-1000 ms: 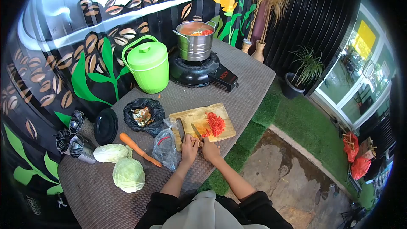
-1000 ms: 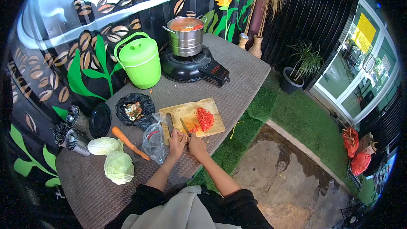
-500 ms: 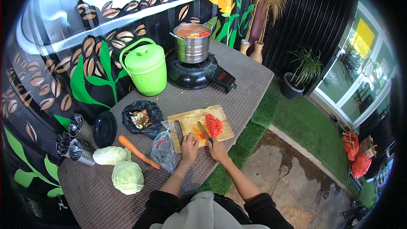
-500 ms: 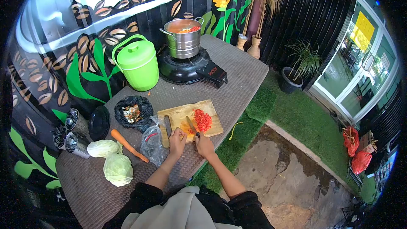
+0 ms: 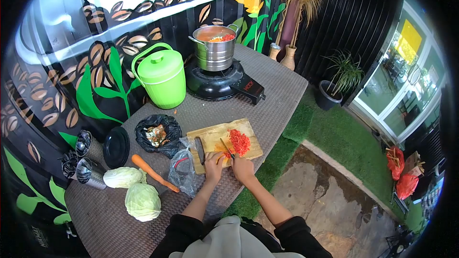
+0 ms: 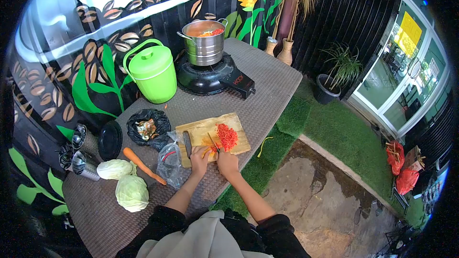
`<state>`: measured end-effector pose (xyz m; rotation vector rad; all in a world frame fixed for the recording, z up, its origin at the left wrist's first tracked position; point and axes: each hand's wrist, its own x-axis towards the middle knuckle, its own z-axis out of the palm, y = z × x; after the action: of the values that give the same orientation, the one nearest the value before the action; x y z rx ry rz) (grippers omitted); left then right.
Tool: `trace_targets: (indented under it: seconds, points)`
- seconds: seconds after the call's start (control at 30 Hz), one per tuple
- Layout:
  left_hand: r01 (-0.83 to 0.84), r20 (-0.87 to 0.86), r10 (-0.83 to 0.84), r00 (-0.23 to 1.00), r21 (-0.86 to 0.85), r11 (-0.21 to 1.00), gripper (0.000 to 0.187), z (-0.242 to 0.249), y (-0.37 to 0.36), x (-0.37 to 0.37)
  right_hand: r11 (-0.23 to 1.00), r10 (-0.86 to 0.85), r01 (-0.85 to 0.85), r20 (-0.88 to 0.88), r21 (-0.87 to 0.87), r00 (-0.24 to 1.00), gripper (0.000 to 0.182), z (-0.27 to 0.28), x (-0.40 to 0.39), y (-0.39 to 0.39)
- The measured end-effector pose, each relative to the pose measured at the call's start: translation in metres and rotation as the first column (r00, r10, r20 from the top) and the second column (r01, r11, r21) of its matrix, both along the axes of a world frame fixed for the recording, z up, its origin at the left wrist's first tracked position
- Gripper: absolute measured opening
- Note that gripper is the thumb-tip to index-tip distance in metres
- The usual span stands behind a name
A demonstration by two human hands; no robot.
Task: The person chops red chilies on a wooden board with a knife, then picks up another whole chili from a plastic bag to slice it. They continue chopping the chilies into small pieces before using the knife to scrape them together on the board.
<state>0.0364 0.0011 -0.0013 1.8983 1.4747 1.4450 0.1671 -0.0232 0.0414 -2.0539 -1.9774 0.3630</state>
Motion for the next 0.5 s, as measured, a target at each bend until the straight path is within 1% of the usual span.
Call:
trace_targets:
  seconds: [0.17, 0.23, 0.37, 0.43, 0.5]
  points:
    - [-0.016, -0.025, 0.015, 1.000, -0.017, 1.000, 0.015, 0.000, 0.002, 0.003, 0.999, 0.049, -0.049, 0.041, -0.014, 0.998, 0.031, 0.007, 0.005, 0.010]
    - [-0.014, -0.062, 0.013, 0.998, -0.009, 1.000, 0.014, 0.000, 0.003, 0.003, 0.999, 0.034, -0.033, 0.023, -0.014, 0.999, 0.032, -0.002, 0.004, 0.005]
    - [-0.029, -0.032, 0.027, 0.999, -0.051, 0.998, 0.012, -0.003, 0.004, 0.005, 1.000, -0.009, 0.009, -0.025, -0.011, 1.000, 0.033, -0.027, -0.009, -0.009]
    - [-0.034, -0.062, 0.032, 0.998, -0.031, 0.999, 0.012, -0.002, 0.004, 0.003, 0.999, -0.006, 0.004, -0.057, -0.032, 0.998, 0.033, -0.027, -0.015, 0.000]
    - [-0.025, -0.047, 0.022, 0.999, -0.055, 0.998, 0.012, 0.000, 0.001, 0.003, 0.999, 0.008, -0.012, -0.066, -0.047, 0.998, 0.033, -0.021, -0.008, 0.007]
